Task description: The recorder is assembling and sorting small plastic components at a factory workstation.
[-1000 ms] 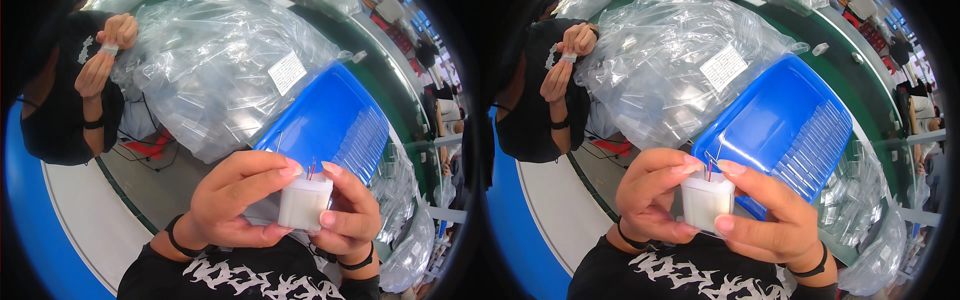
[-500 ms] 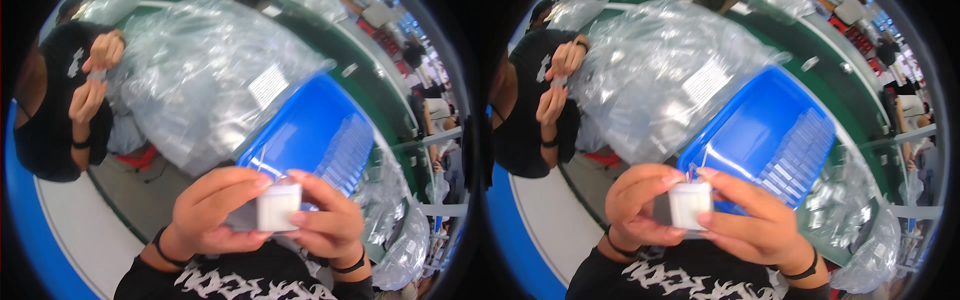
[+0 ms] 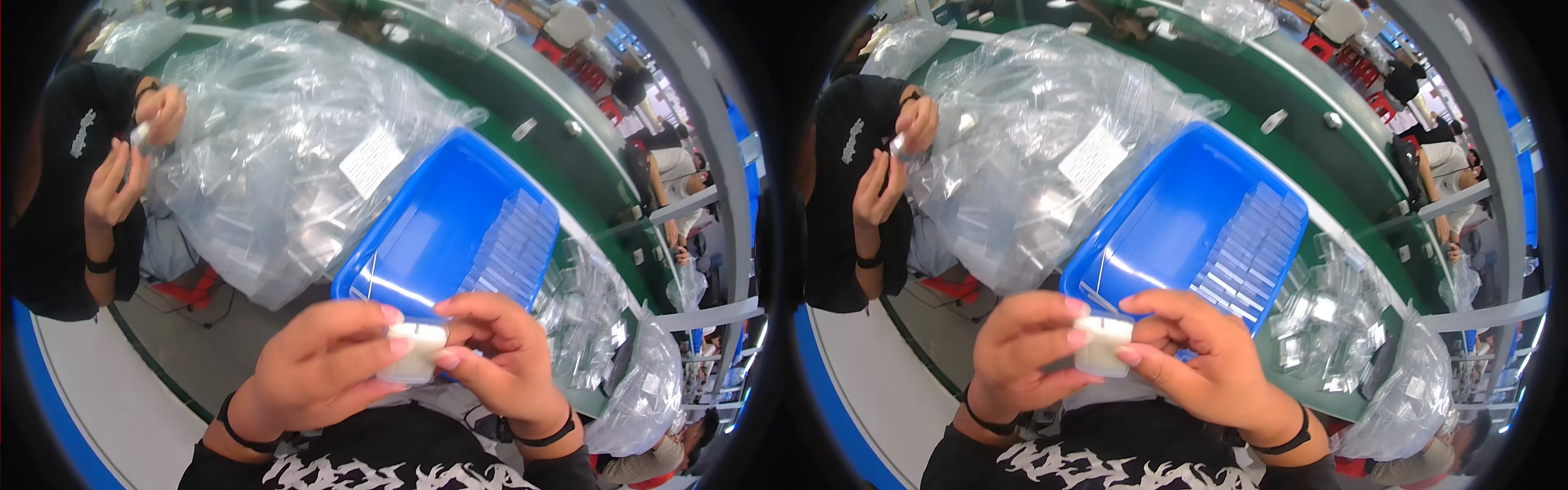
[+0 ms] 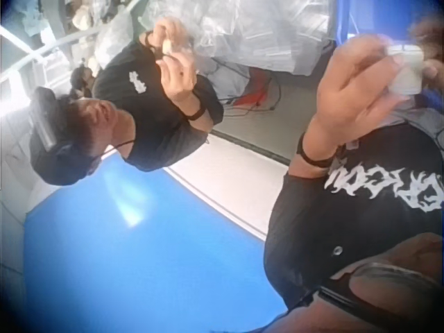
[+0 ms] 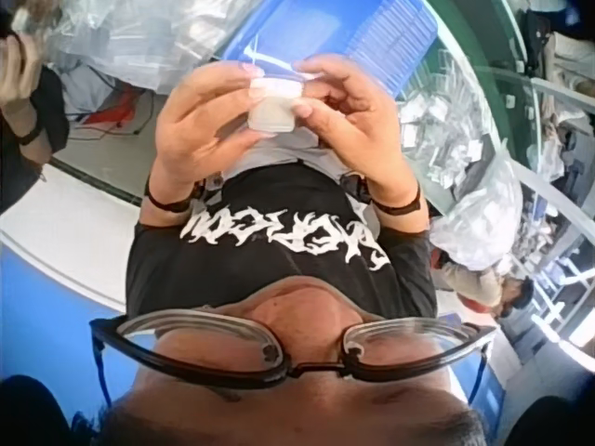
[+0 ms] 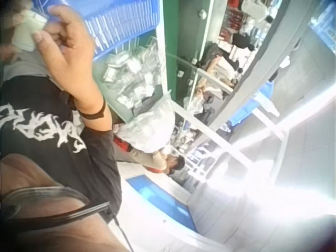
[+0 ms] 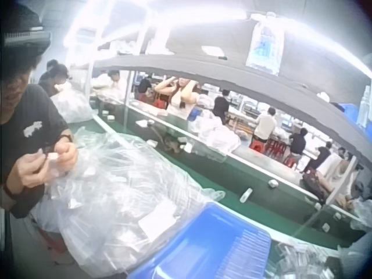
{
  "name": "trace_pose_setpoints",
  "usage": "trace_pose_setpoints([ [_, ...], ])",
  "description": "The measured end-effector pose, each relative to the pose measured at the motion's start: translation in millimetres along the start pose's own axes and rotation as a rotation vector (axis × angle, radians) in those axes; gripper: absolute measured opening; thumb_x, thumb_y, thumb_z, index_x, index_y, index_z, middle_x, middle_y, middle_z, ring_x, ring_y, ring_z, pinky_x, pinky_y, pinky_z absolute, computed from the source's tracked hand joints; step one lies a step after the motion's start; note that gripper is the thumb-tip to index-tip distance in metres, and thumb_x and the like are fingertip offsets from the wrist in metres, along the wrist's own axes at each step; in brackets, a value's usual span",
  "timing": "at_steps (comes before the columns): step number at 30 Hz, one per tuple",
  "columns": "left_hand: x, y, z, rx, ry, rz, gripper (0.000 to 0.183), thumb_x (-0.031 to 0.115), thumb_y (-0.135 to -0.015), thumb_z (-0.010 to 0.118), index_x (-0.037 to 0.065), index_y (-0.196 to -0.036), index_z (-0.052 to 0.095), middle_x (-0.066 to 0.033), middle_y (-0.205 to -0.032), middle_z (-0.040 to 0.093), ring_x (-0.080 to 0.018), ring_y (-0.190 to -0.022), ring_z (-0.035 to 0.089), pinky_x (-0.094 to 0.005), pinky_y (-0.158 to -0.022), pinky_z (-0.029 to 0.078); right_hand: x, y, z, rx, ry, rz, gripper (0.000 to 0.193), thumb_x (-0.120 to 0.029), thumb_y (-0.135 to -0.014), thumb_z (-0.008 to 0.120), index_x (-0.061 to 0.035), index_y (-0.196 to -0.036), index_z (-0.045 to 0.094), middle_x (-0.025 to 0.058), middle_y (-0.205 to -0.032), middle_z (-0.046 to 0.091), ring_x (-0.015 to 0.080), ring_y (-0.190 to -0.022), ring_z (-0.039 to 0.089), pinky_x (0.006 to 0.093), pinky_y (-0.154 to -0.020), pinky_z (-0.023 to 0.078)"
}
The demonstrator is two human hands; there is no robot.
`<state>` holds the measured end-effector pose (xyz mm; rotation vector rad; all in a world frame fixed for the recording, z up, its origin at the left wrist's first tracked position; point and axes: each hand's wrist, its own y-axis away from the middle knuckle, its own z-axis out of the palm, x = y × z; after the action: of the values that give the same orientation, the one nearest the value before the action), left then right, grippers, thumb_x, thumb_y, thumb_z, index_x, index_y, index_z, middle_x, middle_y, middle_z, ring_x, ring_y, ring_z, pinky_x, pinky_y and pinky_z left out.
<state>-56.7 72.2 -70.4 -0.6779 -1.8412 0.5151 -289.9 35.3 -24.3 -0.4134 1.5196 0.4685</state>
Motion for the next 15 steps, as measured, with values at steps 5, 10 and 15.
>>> trace_pose_setpoints([
  [5, 0, -2, 1, 0.01, 0.217, -0.172, 0.068, 0.011, -0.067, 0.094, -0.002, -0.126, 0.061, -0.0179, -0.122, 0.056, -0.0224, -0.105, 0.064, -0.0298, -0.076, 0.061, -1, 2, -5, -0.114, -0.072, -0.017, 0.057, 0.007, -0.082, 0.079, 0.0027, -0.133, 0.053, 0.0112, -0.106, 0.07, 0.0116, -0.085, 0.067, 0.0237, -0.071, 0.054],
  [10, 0, 1, 2, -0.003, 0.267, -0.078, 0.072, 0.01, -0.065, 0.095, -0.001, -0.127, 0.06, -0.0174, -0.121, 0.054, -0.0211, -0.103, 0.063, -0.0269, -0.073, 0.061, 6, 2, -7, -0.183, -0.023, -0.09, 0.061, 0.008, -0.075, 0.084, 0.0021, -0.13, 0.057, 0.0092, -0.103, 0.069, 0.0115, -0.083, 0.068, 0.0233, -0.07, 0.054],
  [15, 2, 2, 5, -0.003, 0.34, -0.057, 0.074, 0.01, -0.063, 0.097, 0.002, -0.127, 0.062, -0.0167, -0.12, 0.055, -0.0212, -0.102, 0.063, -0.0276, -0.074, 0.057, 7, 2, -7, -0.186, 0.008, -0.159, 0.055, 0.007, -0.074, 0.085, 0.0027, -0.124, 0.062, 0.0076, -0.093, 0.07, 0.0113, -0.078, 0.068, 0.0241, -0.067, 0.054],
])
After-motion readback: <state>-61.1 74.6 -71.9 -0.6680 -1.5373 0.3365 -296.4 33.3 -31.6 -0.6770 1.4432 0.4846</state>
